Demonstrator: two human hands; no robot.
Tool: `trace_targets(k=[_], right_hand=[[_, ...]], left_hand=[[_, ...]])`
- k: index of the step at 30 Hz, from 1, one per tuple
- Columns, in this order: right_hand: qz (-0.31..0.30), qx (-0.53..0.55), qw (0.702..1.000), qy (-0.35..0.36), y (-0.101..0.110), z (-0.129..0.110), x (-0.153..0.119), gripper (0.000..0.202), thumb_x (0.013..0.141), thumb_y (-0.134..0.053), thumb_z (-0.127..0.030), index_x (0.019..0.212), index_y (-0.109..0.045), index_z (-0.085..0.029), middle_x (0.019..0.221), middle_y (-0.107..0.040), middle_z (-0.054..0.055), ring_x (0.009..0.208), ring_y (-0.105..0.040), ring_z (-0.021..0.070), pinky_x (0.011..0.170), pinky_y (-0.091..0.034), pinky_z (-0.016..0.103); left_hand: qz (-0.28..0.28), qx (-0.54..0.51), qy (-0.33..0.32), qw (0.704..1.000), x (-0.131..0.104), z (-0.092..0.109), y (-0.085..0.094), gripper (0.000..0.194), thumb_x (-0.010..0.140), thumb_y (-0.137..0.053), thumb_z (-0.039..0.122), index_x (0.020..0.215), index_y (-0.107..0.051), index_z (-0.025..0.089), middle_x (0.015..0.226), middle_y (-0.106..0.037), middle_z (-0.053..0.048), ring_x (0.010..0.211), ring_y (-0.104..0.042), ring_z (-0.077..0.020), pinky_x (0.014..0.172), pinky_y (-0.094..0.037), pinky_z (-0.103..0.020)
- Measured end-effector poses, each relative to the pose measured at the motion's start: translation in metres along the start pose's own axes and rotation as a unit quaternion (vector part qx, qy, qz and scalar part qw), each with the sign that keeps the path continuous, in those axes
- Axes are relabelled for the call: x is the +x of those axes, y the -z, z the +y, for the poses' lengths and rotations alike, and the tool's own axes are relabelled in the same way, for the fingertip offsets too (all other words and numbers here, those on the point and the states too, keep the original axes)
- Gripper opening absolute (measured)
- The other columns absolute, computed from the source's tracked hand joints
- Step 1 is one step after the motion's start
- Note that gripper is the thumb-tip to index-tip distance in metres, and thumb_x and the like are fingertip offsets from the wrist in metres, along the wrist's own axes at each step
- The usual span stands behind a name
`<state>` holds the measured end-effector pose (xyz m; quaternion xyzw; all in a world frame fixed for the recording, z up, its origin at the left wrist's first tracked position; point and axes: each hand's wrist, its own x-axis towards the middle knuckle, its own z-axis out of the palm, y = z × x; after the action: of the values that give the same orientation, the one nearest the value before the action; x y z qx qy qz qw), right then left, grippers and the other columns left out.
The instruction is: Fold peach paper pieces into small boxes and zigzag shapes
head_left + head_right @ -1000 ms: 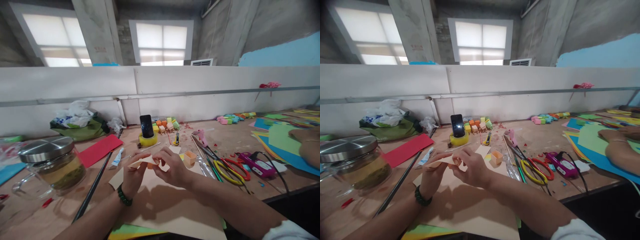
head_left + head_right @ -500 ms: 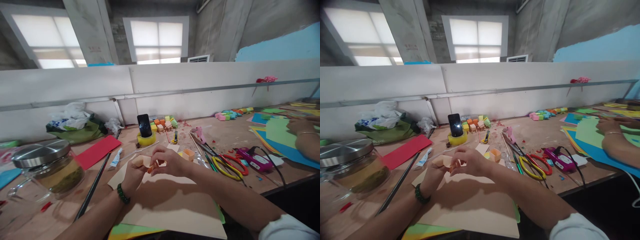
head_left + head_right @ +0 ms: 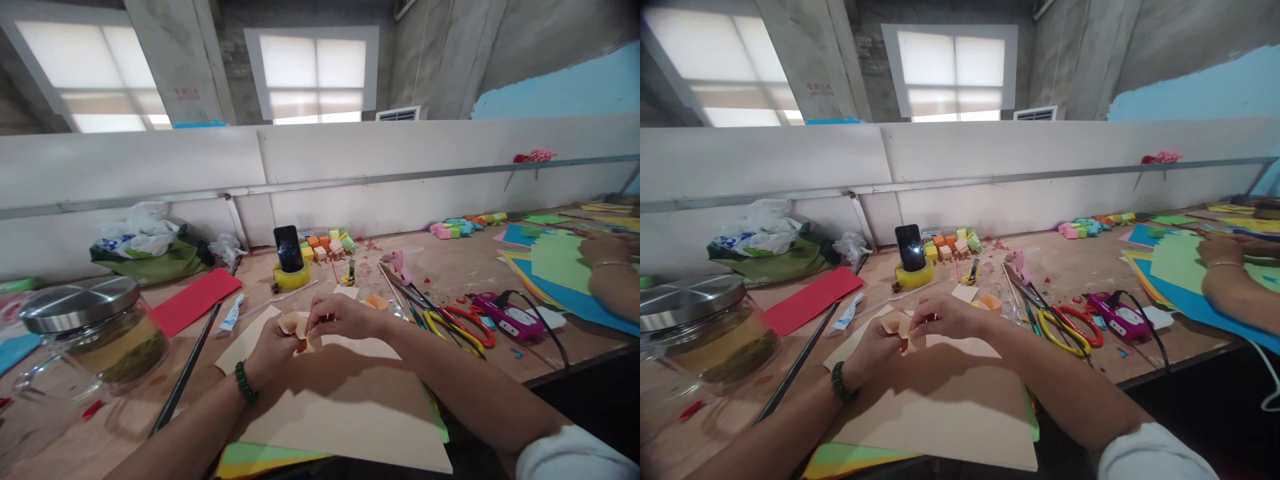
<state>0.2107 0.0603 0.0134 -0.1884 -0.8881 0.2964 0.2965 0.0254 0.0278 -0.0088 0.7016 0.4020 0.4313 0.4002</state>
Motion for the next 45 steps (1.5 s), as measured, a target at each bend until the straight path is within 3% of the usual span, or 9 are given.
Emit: trace_targets(k=[3, 12, 17, 21, 25, 36, 41, 45], right_hand=[[0.001, -0.041, 0.999, 0.007, 0.0, 0.0, -0.001, 0.006, 0.084, -0.065, -0.015, 0.08, -0.07, -0.015, 0.074, -0.055, -0.001, 0.066, -0.053, 0.0096, 0.062, -0.044, 0.02], [-0.007, -0.098, 0.995, -0.009, 0.001, -0.001, -0.001, 0.012, 0.084, -0.059, -0.008, 0.083, -0.068, -0.015, 0.078, -0.059, 0.001, 0.069, -0.056, 0.0109, 0.063, -0.046, 0.021], [-0.005, -0.105, 0.994, 0.012, 0.003, -0.013, -0.003, 0.015, 0.081, -0.06, -0.006, 0.089, -0.068, -0.016, 0.082, -0.059, 0.001, 0.067, -0.056, 0.0093, 0.06, -0.046, 0.019], [0.04, -0.144, 0.989, 0.017, -0.004, -0.018, -0.005, 0.007, 0.08, -0.067, -0.019, 0.086, -0.067, -0.016, 0.08, -0.058, 0.002, 0.062, -0.055, 0.0092, 0.057, -0.045, 0.02], [0.105, -0.21, 0.972, 0.023, -0.02, -0.011, -0.006, 0.009, 0.078, -0.062, -0.01, 0.081, -0.066, -0.018, 0.08, -0.06, 0.002, 0.064, -0.056, 0.0103, 0.059, -0.045, 0.02], [0.172, -0.362, 0.916, 0.032, -0.042, -0.011, -0.008, 0.01, 0.079, -0.052, -0.01, 0.074, -0.055, -0.018, 0.066, -0.059, 0.0, 0.055, -0.05, 0.0116, 0.051, -0.03, 0.023], [0.204, -0.378, 0.902, 0.046, -0.038, -0.013, -0.008, 0.012, 0.08, -0.049, -0.01, 0.083, -0.058, -0.018, 0.071, -0.06, 0.001, 0.059, -0.053, 0.0129, 0.051, -0.032, 0.023], [0.222, -0.364, 0.896, 0.123, -0.031, -0.016, -0.009, 0.012, 0.087, -0.048, -0.014, 0.083, -0.059, -0.019, 0.075, -0.06, 0.002, 0.064, -0.055, 0.0122, 0.056, -0.039, 0.022]], left_hand=[[-0.001, -0.004, 0.004, 1.0, 0.0, -0.005, 0.0, 0.005, 0.054, -0.053, 0.013, 0.051, -0.054, 0.016, 0.046, -0.051, 0.005, 0.044, -0.043, -0.0086, 0.044, -0.037, -0.019], [-0.021, 0.021, 0.02, 0.999, 0.0, -0.012, 0.003, 0.012, 0.061, -0.053, 0.015, 0.065, -0.063, 0.013, 0.059, -0.06, 0.001, 0.053, -0.05, -0.0112, 0.05, -0.038, -0.02], [0.037, 0.072, -0.034, 0.996, -0.001, 0.0, 0.004, 0.01, 0.066, -0.054, 0.019, 0.06, -0.061, 0.015, 0.059, -0.059, 0.001, 0.054, -0.05, -0.012, 0.051, -0.038, -0.021], [0.072, 0.186, -0.109, 0.974, -0.002, 0.007, 0.005, 0.018, 0.068, -0.052, 0.015, 0.051, -0.056, 0.018, 0.052, -0.054, 0.001, 0.059, -0.048, -0.0139, 0.055, -0.037, -0.022], [0.089, 0.228, -0.134, 0.96, -0.002, 0.005, 0.004, 0.021, 0.066, -0.048, 0.01, 0.047, -0.052, 0.018, 0.05, -0.051, 0.002, 0.058, -0.046, -0.0133, 0.055, -0.036, -0.022], [0.113, 0.165, -0.093, 0.975, 0.0, -0.009, 0.003, 0.014, 0.065, -0.049, 0.017, 0.053, -0.055, 0.017, 0.054, -0.053, 0.002, 0.053, -0.048, -0.0124, 0.049, -0.037, -0.021], [0.149, 0.153, -0.137, 0.967, -0.001, -0.004, 0.005, 0.02, 0.072, -0.053, 0.02, 0.055, -0.062, 0.019, 0.058, -0.058, 0.0, 0.059, -0.051, -0.0148, 0.057, -0.043, -0.025], [0.202, 0.142, -0.194, 0.95, -0.005, 0.0, 0.009, 0.02, 0.079, -0.056, 0.027, 0.075, -0.074, 0.02, 0.065, -0.063, -0.002, 0.063, -0.053, -0.0162, 0.061, -0.046, -0.027]])
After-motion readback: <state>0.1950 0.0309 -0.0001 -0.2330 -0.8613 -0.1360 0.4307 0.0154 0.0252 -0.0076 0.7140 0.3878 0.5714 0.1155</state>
